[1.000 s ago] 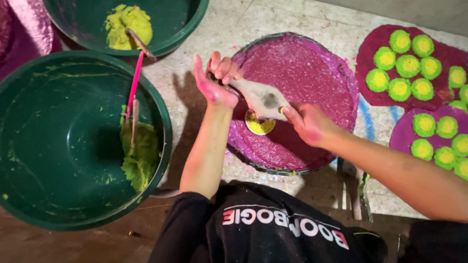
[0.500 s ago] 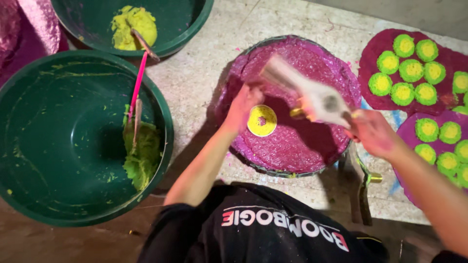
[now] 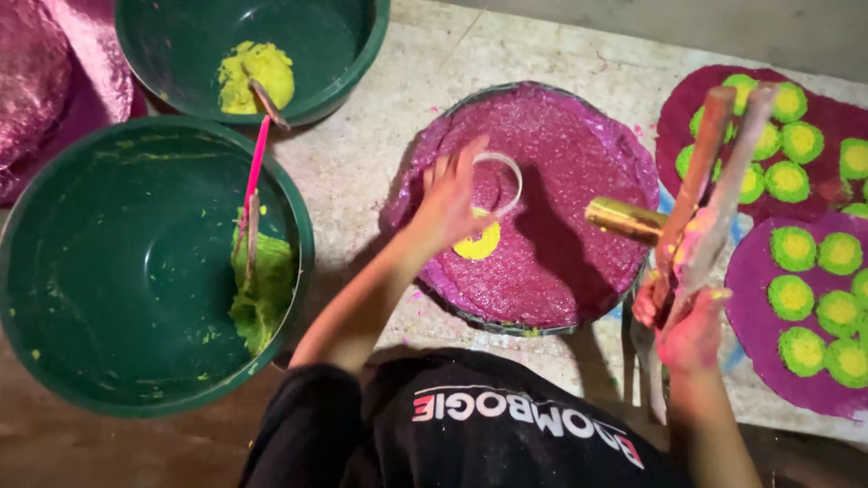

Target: The person uses a manual dough press to form green and yellow dough into ring shapes and places them on a purple textured mat. They repeatedly load the press, compress the dough, and arrange the finished pieces in rows.

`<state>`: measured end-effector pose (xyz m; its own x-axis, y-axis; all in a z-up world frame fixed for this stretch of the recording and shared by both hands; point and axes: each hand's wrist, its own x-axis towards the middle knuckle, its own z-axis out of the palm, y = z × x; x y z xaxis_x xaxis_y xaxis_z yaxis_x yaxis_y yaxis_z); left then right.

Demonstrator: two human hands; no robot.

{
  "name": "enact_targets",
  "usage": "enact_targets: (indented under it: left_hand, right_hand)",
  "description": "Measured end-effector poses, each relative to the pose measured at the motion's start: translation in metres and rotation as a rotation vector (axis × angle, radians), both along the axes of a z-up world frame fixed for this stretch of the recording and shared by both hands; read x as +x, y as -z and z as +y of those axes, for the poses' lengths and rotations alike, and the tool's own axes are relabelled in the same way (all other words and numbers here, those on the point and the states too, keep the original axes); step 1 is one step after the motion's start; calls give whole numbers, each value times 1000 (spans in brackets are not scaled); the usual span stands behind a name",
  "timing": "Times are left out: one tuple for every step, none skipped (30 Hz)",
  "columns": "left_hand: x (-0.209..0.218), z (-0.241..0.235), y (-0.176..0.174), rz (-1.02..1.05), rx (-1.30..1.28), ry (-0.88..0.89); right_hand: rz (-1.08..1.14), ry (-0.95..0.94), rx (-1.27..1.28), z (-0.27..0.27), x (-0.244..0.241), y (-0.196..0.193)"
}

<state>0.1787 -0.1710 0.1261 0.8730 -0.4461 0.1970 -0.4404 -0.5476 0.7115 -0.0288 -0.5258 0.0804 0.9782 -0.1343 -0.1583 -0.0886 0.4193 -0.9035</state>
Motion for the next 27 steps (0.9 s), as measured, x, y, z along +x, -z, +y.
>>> enact_targets:
  left_hand:
    - [8, -8, -14, -39, 3, 54]
    - [14, -16, -30, -79, 8, 108]
    - [15, -24, -46, -119, 12, 160]
    - [10, -31, -63, -157, -46, 269]
    - [-2, -36, -78, -192, -103, 374]
    - [-19, -37, -91, -207, -131, 465]
    - [-38, -35, -105, -202, -139, 547]
    - [-59, -31, -118, -190, -148, 629]
    - [-77, -23, -129, -167, -142, 691]
    - [-93, -14, -138, -126, -123, 727]
    - [-105, -5, -147, -88, -96, 763]
    - [-114, 7, -155, -39, -64, 783]
    - [-124, 18, -161, 21, -44, 795]
    - [-133, 31, -166, 75, -23, 796]
    - [-144, 43, -170, 135, -14, 792]
    - [-154, 56, -175, 196, -23, 775]
    - [-160, 67, -181, 247, -41, 740]
    - [-167, 81, -188, 296, -66, 708]
    - [-175, 100, -196, 373, -90, 660]
    - [-187, 115, -202, 346, 38, 584]
    - [-206, 128, -203, 329, 159, 510]
    - [-220, 142, -202, 313, 280, 434]
    - [-227, 157, -197, 315, 224, 391]
    - [-231, 173, -189, 315, 168, 347]
    - [-236, 192, -180, 318, 106, 303]
    - [-233, 210, -168, 396, 118, 210]
    - [-225, 231, -154, 470, 133, 122]
  right_hand:
    - [-34, -55, -6, 1, 8, -6]
    - [-38, -36, -82, 3, 14, -16]
    - [-45, -20, -158, 10, 15, -28]
    - [-52, -2, -234, 18, 15, -42]
    - [-94, -80, -506, 24, 15, -59]
    - [-138, -155, -778, 32, 11, -79]
    - [-193, -227, -1054, 40, 12, -100]
    - [-344, -299, -1158, 52, 11, -122]
    - [-505, -375, -1257, 65, 13, -145]
    - [-669, -450, -1352, 78, 18, -168]
    - [-873, -509, -1339, 92, 30, -189]
    - [-1076, -566, -1319, 105, 46, -208]
    - [-1269, -630, -1285, 118, 58, -224]
    - [-1401, -705, -1285, 130, 76, -237]
    - [-1525, -784, -1279, 139, 96, -246]
    - [-1651, -863, -1267, 149, 104, -251]
    - [-1467, -1061, -1133, 159, 104, -253]
    - [-1272, -1241, -993, 169, 104, -252]
    - [-1074, -1396, -852, 182, 103, -251]
    - [-1000, -1501, -785, 194, 100, -250]
    - [-911, -1607, -713, 206, 94, -246]
    - [-817, -1709, -641, 218, 89, -242]
    - [-799, -1721, -602, 230, 86, -238]
    - [-780, -1732, -563, 241, 85, -236]
    - [-754, -1747, -523, 252, 87, -235]
    - [-727, -1754, -490, 263, 92, -237]
    - [-702, -1754, -462, 273, 98, -240]
